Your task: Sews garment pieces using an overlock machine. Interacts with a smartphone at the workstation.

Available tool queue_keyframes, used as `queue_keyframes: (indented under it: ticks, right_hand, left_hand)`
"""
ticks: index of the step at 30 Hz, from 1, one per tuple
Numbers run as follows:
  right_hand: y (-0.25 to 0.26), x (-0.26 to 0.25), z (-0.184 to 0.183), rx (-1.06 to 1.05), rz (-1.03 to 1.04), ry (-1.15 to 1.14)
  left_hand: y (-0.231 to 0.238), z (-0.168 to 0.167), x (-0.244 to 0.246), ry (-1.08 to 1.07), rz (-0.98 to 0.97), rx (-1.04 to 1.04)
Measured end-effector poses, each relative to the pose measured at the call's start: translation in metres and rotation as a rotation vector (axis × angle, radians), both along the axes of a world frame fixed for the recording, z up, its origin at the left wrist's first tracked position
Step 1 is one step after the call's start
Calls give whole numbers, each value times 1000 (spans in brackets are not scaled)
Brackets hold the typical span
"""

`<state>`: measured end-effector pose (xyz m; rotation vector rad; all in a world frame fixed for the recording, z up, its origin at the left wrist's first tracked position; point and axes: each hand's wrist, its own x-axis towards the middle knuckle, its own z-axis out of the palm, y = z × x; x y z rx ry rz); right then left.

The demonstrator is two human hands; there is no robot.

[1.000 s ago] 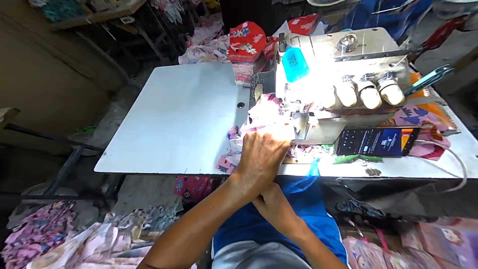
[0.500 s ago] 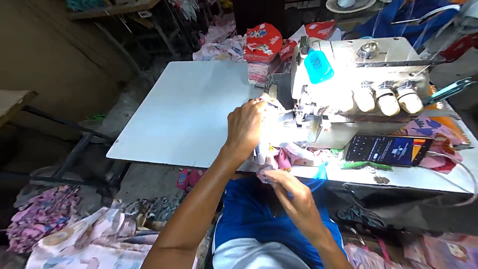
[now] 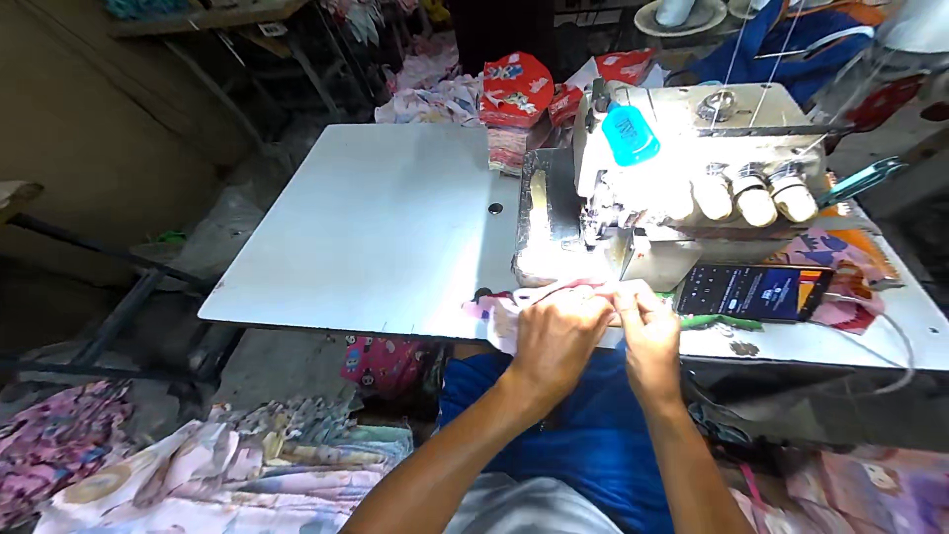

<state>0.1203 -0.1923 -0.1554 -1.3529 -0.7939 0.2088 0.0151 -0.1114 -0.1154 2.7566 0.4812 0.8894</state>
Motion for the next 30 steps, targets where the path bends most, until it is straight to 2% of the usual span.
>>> queue_keyframes:
  ticks: [2, 4, 6, 8, 9, 10, 11, 13, 16, 19, 21, 23, 25, 27, 30]
  right_hand:
    - [-1, 11, 3, -19, -84, -15]
    - [-7, 16, 9, -23, -102, -29]
    - [-16, 14, 13, -47, -89, -64]
    - [-27, 6, 13, -72, 30, -102]
    - [-29, 0, 12, -68, 102, -107]
    - [-29, -7, 12, -60, 167, -92]
    - [-27, -15, 14, -43, 224, -69]
    - [-17, -31, 22, 17, 296, -65]
    - [-1, -47, 28, 24, 276, -143]
    - [6, -50, 12, -63, 196, -238]
    - [4, -51, -3, -136, 205, -260]
    - [0, -53, -15, -212, 236, -287]
    - [0, -55, -23, -278, 223, -406]
    - [9, -57, -27, -356, 139, -582]
    - [34, -69, -27, -445, 16, -765]
  left_hand:
    - [-3, 1, 15, -49, -25, 13]
    - [-3, 15, 16, -58, -106, -115]
    - [1, 50, -6, 39, -201, -542]
    - [20, 78, -37, 65, -239, -1014]
    - [44, 73, -48, -51, -440, -1139]
    - [74, 66, -53, -189, -731, -1198]
    - [91, 77, -54, -254, -813, -1178]
    - [100, 119, -50, -319, -548, -1091]
    - [147, 128, -46, -383, -304, -1008]
    - [189, 101, -58, -146, 116, -532]
    - [191, 80, -81, -34, 203, -359]
    - [171, 61, -105, -43, 231, -326]
    - [144, 41, -124, -100, 211, -330]
    - [114, 19, -137, -119, 178, -325]
    - [77, -15, -146, -25, 203, -295]
